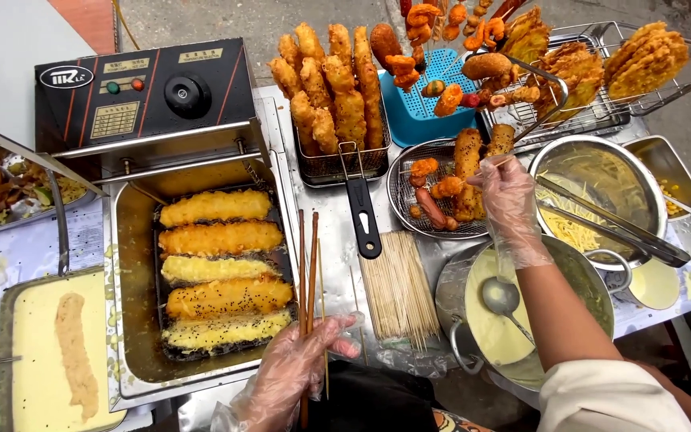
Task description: Peeling, flattening, battering, and deep-frying bananas at a street food stall.
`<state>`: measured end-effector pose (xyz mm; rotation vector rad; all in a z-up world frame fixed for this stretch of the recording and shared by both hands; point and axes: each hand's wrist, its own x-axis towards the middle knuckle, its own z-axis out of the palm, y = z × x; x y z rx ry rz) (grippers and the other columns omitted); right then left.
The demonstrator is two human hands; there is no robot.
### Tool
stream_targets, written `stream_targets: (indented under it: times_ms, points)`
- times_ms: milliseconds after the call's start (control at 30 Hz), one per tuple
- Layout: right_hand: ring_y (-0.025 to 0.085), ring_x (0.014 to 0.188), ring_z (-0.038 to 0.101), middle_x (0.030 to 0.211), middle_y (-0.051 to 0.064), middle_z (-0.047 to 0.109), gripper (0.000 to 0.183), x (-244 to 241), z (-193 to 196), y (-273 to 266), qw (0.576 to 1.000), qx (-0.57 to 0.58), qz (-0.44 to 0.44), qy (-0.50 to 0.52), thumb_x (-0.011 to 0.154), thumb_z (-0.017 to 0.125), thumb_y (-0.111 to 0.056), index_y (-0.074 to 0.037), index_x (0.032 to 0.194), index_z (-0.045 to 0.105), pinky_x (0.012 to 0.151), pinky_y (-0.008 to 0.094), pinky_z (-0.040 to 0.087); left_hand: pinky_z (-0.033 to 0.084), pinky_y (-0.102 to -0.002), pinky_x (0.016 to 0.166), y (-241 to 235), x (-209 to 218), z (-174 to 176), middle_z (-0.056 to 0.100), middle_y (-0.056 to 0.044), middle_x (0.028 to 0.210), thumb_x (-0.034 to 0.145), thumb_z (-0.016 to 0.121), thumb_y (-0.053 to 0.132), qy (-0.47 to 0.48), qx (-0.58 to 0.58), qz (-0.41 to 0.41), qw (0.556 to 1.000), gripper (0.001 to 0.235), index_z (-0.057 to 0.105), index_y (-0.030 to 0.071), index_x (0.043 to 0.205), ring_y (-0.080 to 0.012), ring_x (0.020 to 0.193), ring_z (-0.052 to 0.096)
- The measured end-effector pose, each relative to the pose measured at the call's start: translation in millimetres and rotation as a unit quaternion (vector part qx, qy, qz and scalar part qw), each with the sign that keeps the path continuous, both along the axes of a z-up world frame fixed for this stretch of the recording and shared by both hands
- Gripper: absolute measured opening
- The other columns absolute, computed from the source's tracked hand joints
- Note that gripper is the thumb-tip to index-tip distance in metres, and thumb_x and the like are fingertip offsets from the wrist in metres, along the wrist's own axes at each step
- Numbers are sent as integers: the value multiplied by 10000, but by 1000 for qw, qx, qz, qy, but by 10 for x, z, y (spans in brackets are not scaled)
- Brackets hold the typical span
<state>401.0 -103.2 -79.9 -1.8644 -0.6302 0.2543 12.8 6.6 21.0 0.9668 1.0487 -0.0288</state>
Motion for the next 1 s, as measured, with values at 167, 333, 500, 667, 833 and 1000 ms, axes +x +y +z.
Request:
stream_targets:
  times_ms: [167, 333, 500, 667, 833, 1000]
  points:
    - [142, 784, 769, 837, 81, 768, 130, 24, -35, 74, 998, -43, -32, 18, 1104, 565, -242, -139, 1026, 583, 529, 247, 493, 372, -231, 292, 12, -30, -167, 839, -176, 800, 886, 636, 353, -33, -1, 19, 999, 526, 846, -14, 1198, -104, 336, 360]
    - [187, 868, 773, 926, 72, 735, 116, 28, -150, 41, 996, 8, 15, 92, 1066, 612, -231, -120, 1038, 594, 845, 365, 641, 353, -229, 314, -7, -1, -58, 831, -153, 799, 899, 629, 357, -6, 0, 9, 1000, 502, 866, 39, 1207, -100, 379, 315]
    - [154, 862, 740, 887, 34, 723, 169, -60, 169, 40, 996, 86, 20, 13, 1106, 591, -267, -128, 1021, 546, 956, 391, 631, 369, -235, 324, 20, -25, -91, 834, -170, 811, 898, 630, 345, -14, -11, 32, 999, 518, 842, 5, 1228, -103, 368, 336]
    - [215, 884, 787, 1124, 111, 778, 130, -243, 465, 117, 967, -87, 124, -203, 1100, 582, -116, -180, 1168, 672, 635, 271, 677, 375, -235, 328, 7, 12, -36, 825, -126, 811, 903, 611, 380, -16, -5, -5, 1000, 528, 852, 50, 1238, -110, 369, 363]
    - [167, 674, 664, 886, 51, 725, 344, 175, -368, 141, 865, -149, 178, -444, 989, 685, 46, -120, 1282, 616, 646, 308, 628, 372, -224, 296, -5, -33, -157, 822, -155, 808, 902, 623, 351, -60, -29, 20, 998, 544, 822, -8, 1259, -92, 335, 369]
    - [146, 531, 346, 647, -41, 392, 516, -162, 19, 487, 887, -327, 153, -287, 1140, 318, -498, -201, 747, 470, 481, 324, 330, 369, -234, 292, -28, -34, -195, 815, -144, 793, 914, 622, 338, -66, -15, 16, 998, 508, 835, 0, 1227, -91, 353, 360]
